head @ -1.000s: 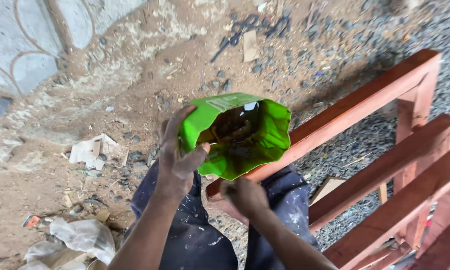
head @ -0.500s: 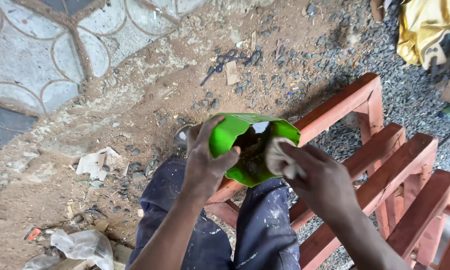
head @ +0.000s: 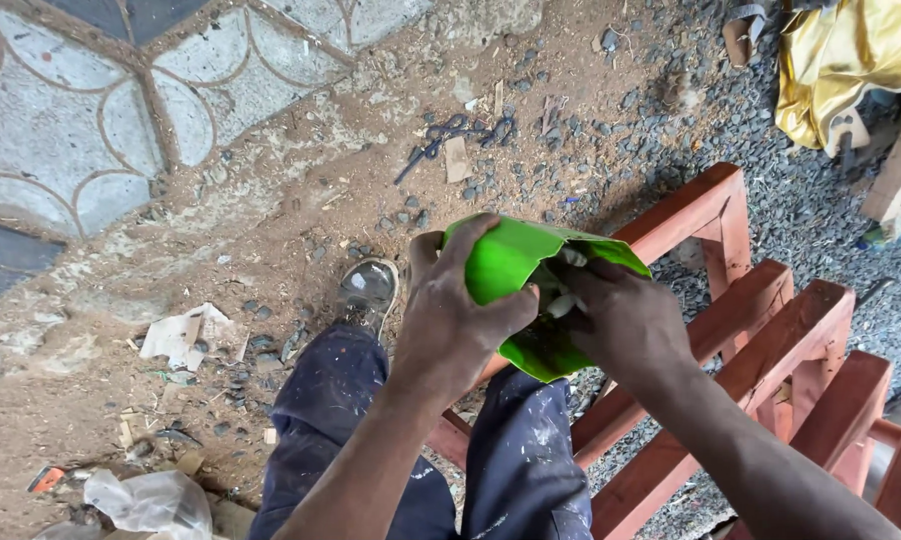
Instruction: Staining wooden furniture frames using a rag and liquid stain
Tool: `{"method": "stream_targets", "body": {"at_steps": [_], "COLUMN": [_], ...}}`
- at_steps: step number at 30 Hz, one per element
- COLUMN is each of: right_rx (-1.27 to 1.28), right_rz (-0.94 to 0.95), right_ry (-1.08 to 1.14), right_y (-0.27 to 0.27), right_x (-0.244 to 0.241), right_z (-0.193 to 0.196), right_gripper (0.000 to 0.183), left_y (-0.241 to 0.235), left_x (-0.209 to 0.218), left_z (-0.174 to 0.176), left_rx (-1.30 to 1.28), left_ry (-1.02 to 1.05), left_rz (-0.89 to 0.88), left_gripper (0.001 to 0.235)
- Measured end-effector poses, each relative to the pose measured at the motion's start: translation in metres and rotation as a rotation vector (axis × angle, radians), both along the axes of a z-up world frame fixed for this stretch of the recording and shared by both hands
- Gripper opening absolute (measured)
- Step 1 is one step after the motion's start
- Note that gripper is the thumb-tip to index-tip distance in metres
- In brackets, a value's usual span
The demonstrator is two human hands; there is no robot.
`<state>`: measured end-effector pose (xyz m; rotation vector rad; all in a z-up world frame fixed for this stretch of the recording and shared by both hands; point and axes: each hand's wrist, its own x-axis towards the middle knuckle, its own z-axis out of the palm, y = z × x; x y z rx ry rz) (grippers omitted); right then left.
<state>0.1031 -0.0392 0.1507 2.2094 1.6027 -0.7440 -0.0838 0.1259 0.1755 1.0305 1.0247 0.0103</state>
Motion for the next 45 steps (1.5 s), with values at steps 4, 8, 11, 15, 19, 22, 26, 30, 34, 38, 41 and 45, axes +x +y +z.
{"method": "stream_targets", "body": {"at_steps": [4,8,11,15,19,22,26,30,34,38,41,45], "right_rx": [-0.132,0.077,0.104,0.018,-0.046,-0.05,-0.17,-0.29,-0.165,-0.211,-0.152,-0.048], "right_rz": [-0.774,-1.429,-1.369,-1.086,-0.918,-0.943,-1.041,-1.18,-1.196,-0.977,-0.985,-0.992], "right_ry": [0.266,0.647,0.722,0.78,0.836,0.918,0.895,1.093,1.107,0.968,1.038,0.685], "right_y": [0.027,0.018,0.006,0.01,0.008,0.007,-0.019,-0.049,-0.054,-0.042,-0.052,-0.035], "right_x": [-0.003,0.02,0.037,0.035,0.051,0.057,0.075,0.111,0.099,0.083,0.082,0.051], "right_z": [0.04,0.044,0.044,0.057,0.057,0.061,0.058,0.042,0.051,0.076,0.089,0.112], "right_gripper": [0.032,0.029,0.031,0.033,0.022,0.016,0.013,0.018,0.028,0.014,0.015,0.022], "left_y": [-0.002,-0.003,-0.001,-0.002,-0.008,-0.011,-0.016,-0.021,-0.028,-0.029,-0.024,-0.043], "left_x": [0.006,0.022,0.034,0.047,0.064,0.073,0.082,0.096,0.1,0.102,0.1,0.086], "left_z": [-0.004,-0.007,-0.005,0.001,0.002,0.001,0.004,0.012,0.016,0.02,0.031,-0.001], "left_rx": [0.0,0.032,0.023,0.042,0.024,-0.004,-0.034,-0.089,-0.042,-0.007,-0.026,0.267], "left_ry": [0.013,0.049,0.093,0.105,0.133,0.131,0.113,0.237,0.222,0.236,0.243,0.062], "left_rz": [-0.028,-0.103,-0.158,-0.174,-0.173,-0.193,-0.266,-0.341,-0.321,-0.362,-0.396,-0.629], "left_gripper": [0.086,0.085,0.084,0.08,0.082,0.085,0.088,0.078,0.071,0.073,0.073,0.079]}}
